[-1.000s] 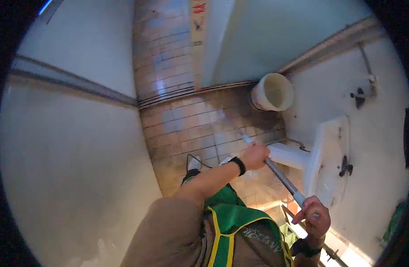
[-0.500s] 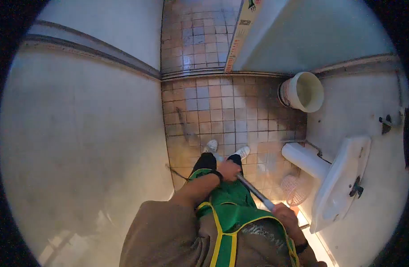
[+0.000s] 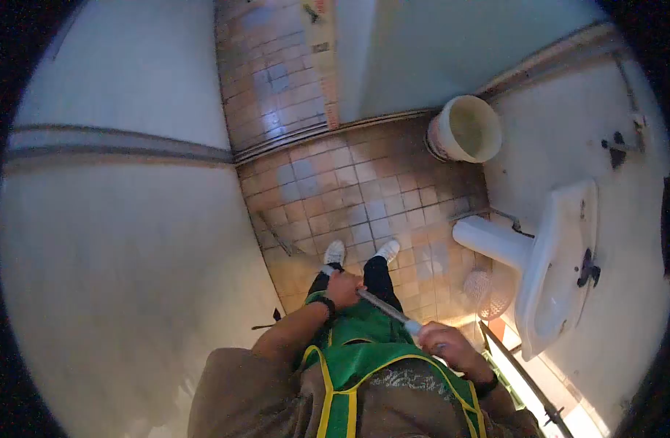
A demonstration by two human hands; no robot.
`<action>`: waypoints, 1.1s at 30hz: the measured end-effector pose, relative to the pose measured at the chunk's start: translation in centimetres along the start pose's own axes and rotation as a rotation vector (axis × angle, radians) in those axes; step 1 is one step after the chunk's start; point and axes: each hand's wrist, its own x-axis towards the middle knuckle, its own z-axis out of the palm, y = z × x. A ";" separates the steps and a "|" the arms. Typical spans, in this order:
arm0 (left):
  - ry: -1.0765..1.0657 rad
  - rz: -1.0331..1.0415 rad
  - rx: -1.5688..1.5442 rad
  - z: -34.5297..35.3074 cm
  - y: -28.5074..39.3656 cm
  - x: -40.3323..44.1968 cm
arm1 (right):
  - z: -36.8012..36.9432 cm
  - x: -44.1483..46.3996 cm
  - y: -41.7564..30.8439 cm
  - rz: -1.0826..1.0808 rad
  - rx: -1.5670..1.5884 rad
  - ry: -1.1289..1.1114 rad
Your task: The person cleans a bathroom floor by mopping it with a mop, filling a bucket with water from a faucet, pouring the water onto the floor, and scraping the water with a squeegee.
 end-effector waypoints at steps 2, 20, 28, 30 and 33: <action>0.158 0.225 -0.129 2.5 2.6 3.7 | -2.3 -3.4 -3.1 0.142 0.100 0.155; 0.138 0.523 -0.307 -7.6 28.0 16.8 | -8.3 -17.4 -5.1 -0.487 0.008 1.055; 0.128 0.374 -0.320 -8.7 31.1 18.7 | -13.4 -17.5 -5.7 -0.176 -0.003 0.931; 0.070 0.317 -0.162 -11.2 33.0 18.6 | -13.6 -17.1 -6.6 -0.314 0.011 0.958; 0.006 0.392 -0.526 -5.8 30.1 22.7 | -14.2 -15.9 -6.3 -0.338 -0.080 1.003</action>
